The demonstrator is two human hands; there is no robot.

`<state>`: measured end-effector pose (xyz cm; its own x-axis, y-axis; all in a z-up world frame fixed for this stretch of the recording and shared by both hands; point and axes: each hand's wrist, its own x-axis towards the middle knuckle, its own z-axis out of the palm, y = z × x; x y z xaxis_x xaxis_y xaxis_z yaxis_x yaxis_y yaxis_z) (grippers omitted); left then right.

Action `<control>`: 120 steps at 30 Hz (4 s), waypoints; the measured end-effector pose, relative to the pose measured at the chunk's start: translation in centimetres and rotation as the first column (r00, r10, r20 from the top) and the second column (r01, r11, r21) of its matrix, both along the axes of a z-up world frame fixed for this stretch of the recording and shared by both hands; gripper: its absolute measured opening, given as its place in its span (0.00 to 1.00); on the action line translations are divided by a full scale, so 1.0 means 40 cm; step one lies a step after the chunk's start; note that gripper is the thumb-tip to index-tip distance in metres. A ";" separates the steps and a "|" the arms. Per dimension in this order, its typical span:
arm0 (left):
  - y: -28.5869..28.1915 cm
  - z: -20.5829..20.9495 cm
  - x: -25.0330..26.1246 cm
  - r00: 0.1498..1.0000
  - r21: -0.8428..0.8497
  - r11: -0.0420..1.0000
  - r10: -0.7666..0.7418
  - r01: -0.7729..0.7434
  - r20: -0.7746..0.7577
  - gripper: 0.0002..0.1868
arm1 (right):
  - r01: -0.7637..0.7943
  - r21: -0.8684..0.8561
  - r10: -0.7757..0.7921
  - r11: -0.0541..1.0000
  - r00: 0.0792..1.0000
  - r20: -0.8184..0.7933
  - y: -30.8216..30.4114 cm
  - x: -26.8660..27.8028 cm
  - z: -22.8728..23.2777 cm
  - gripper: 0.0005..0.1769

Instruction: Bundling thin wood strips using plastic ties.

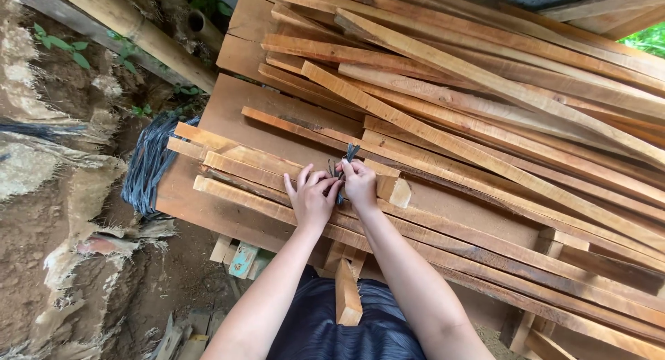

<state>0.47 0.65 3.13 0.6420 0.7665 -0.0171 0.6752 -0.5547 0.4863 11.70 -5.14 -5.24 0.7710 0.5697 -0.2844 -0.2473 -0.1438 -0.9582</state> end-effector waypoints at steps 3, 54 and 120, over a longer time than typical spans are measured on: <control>0.000 -0.005 -0.005 1.000 0.031 0.999 -0.014 0.013 0.022 0.08 | 0.021 -0.016 -0.021 1.000 1.000 -0.018 -0.001 -0.003 0.001 0.14; -0.146 -0.118 -0.113 0.367 -0.957 -0.100 0.908 -0.273 -0.200 0.53 | -0.547 -0.806 0.764 0.224 0.612 -0.203 0.083 0.018 0.281 0.63; 0.931 -0.322 -0.842 0.981 -0.377 0.906 0.171 -0.194 -0.093 0.15 | -0.413 -0.633 0.575 0.655 0.815 0.063 0.686 -0.801 -0.022 0.17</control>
<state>-33.22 37.88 -9.73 0.4808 0.7977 -0.3641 0.7793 -0.1983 0.5945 -20.36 22.28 -6.13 0.5087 0.6775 -0.5312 0.2464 -0.7058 -0.6642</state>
